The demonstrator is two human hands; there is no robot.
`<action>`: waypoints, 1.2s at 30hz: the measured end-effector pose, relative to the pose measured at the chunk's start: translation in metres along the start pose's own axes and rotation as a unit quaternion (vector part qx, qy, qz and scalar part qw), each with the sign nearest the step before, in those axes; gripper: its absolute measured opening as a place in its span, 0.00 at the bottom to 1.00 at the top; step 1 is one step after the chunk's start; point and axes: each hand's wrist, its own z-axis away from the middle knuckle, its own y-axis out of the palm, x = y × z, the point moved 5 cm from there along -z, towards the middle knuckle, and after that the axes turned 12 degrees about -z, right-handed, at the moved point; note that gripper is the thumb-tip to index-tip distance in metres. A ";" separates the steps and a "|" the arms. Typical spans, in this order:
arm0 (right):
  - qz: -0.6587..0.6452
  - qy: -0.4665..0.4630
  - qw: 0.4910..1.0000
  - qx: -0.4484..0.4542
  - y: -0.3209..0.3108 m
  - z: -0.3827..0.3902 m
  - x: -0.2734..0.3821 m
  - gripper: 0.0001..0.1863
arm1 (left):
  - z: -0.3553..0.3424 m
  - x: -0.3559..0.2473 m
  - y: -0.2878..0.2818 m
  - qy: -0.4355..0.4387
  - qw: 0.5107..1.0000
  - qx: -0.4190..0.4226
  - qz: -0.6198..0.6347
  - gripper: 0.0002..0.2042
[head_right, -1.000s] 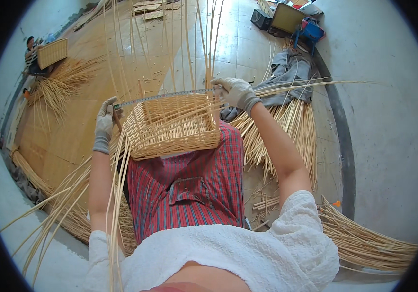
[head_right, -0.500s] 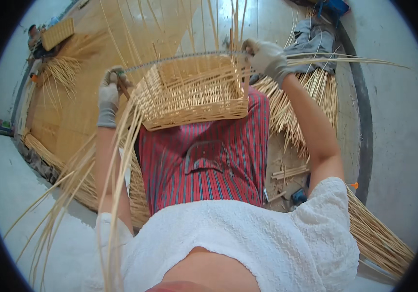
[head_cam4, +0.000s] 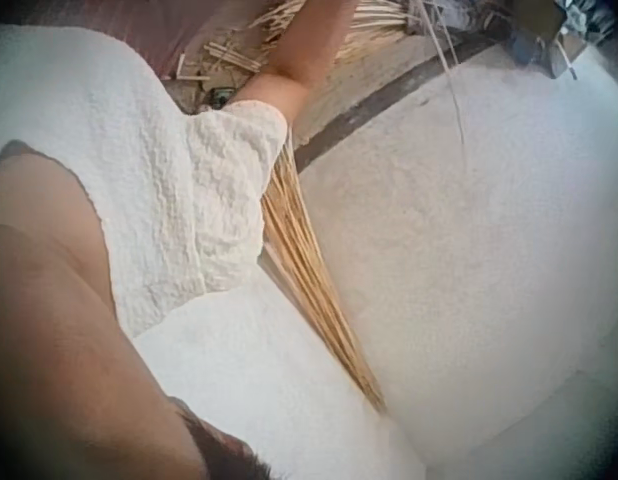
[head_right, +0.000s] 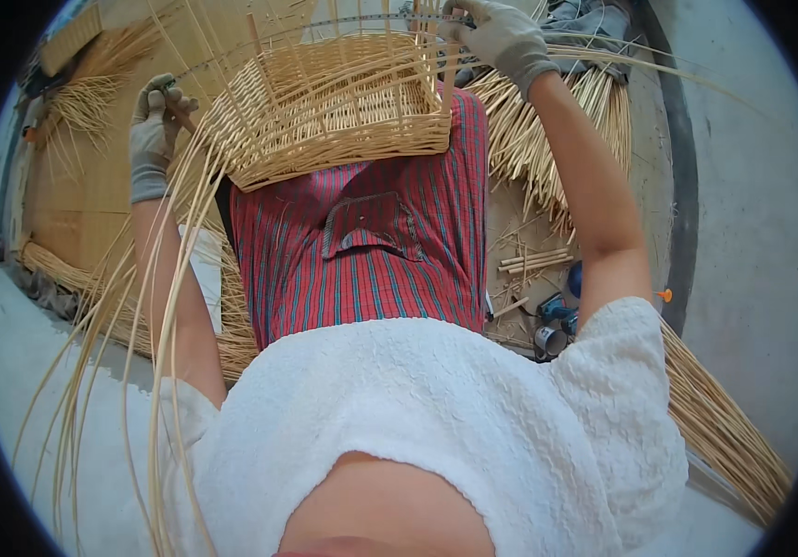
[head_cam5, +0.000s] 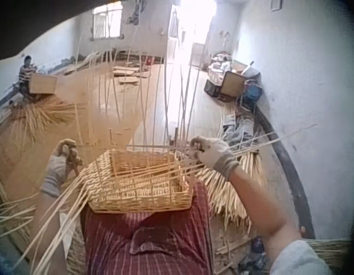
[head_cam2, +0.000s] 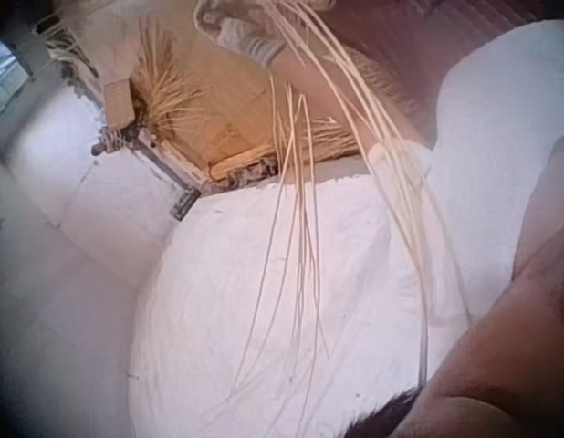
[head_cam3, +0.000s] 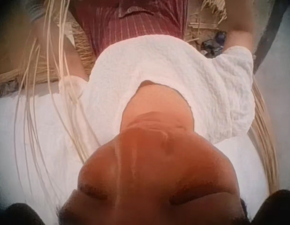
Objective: The person sits on the floor and weaves a rectangular basket using thin wooden strips. They interlace the strips by hand, occasionally using a hammer to tighten the weave and pliers to trim excess material. The basket is held on the lap during the process.
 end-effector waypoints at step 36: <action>-0.052 -0.092 0.994 -0.022 -0.018 0.011 -0.024 0.18 | -0.010 -0.038 0.018 0.054 0.945 -0.140 -0.290 0.16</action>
